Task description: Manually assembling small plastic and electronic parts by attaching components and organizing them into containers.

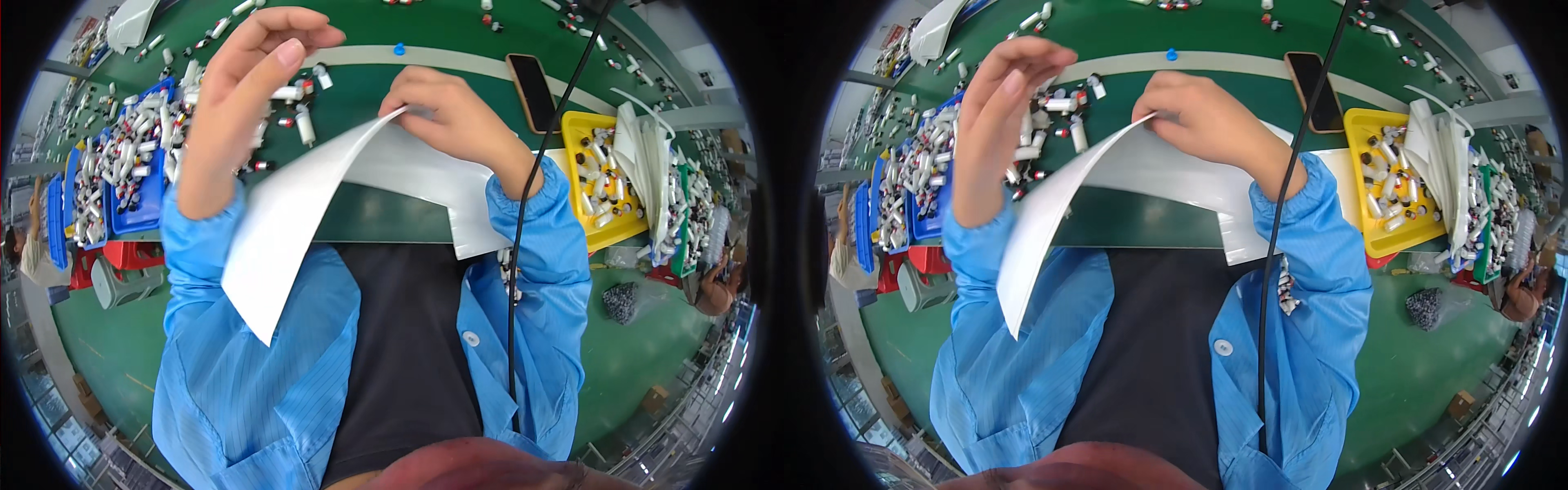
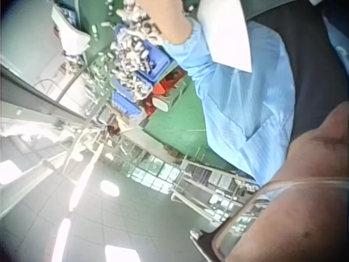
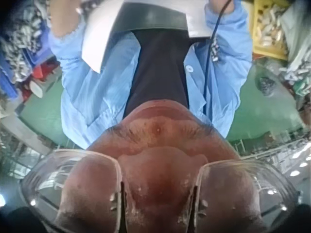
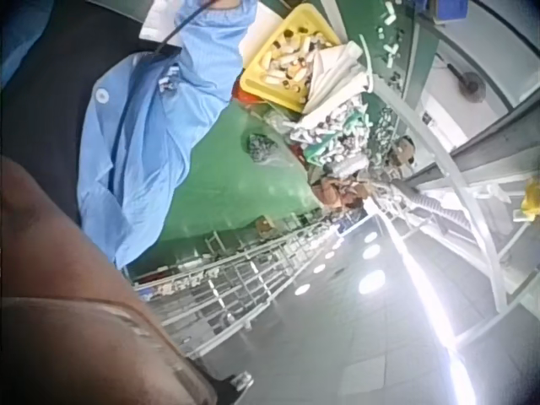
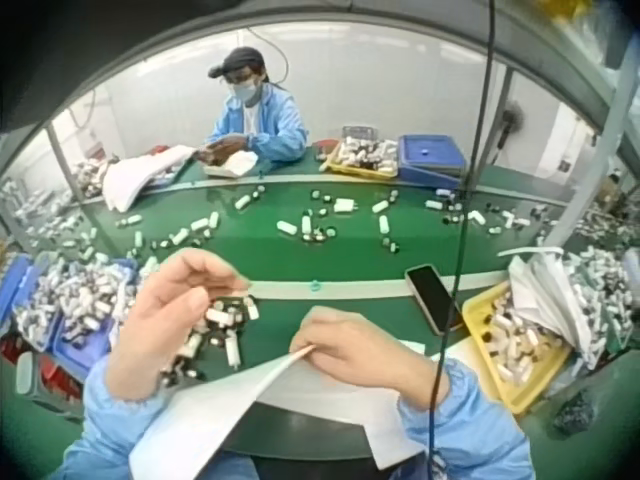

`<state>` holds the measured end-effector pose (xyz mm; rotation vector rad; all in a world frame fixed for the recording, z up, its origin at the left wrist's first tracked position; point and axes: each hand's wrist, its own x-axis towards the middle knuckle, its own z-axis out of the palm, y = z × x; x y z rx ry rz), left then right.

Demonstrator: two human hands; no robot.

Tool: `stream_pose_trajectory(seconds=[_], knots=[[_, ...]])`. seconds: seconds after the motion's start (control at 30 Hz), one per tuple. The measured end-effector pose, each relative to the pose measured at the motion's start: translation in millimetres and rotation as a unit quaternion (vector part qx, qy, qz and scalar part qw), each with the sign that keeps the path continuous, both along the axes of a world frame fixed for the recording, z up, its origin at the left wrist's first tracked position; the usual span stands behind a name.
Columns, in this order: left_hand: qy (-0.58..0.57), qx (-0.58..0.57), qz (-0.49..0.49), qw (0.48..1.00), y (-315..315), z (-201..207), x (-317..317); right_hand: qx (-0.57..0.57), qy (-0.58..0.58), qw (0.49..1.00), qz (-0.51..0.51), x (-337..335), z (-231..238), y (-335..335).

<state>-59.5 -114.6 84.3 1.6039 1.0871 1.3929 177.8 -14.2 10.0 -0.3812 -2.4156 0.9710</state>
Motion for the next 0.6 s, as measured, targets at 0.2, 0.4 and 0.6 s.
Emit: stream_pose_trajectory(seconds=[0.2,0.4,0.6], knots=[[0.305,-0.111,-0.176,0.929,41.7,6.5,-11.7,-0.052,0.152,0.973,-0.166,14.1,33.0,22.2],[0.061,-0.121,-0.097,0.986,92.6,-11.6,11.6,-0.444,0.289,0.824,-0.203,17.2,34.7,30.1],[0.001,-0.163,-0.079,0.983,115.1,-51.4,17.7,-0.602,0.375,0.695,-0.115,29.9,-18.8,39.4]])
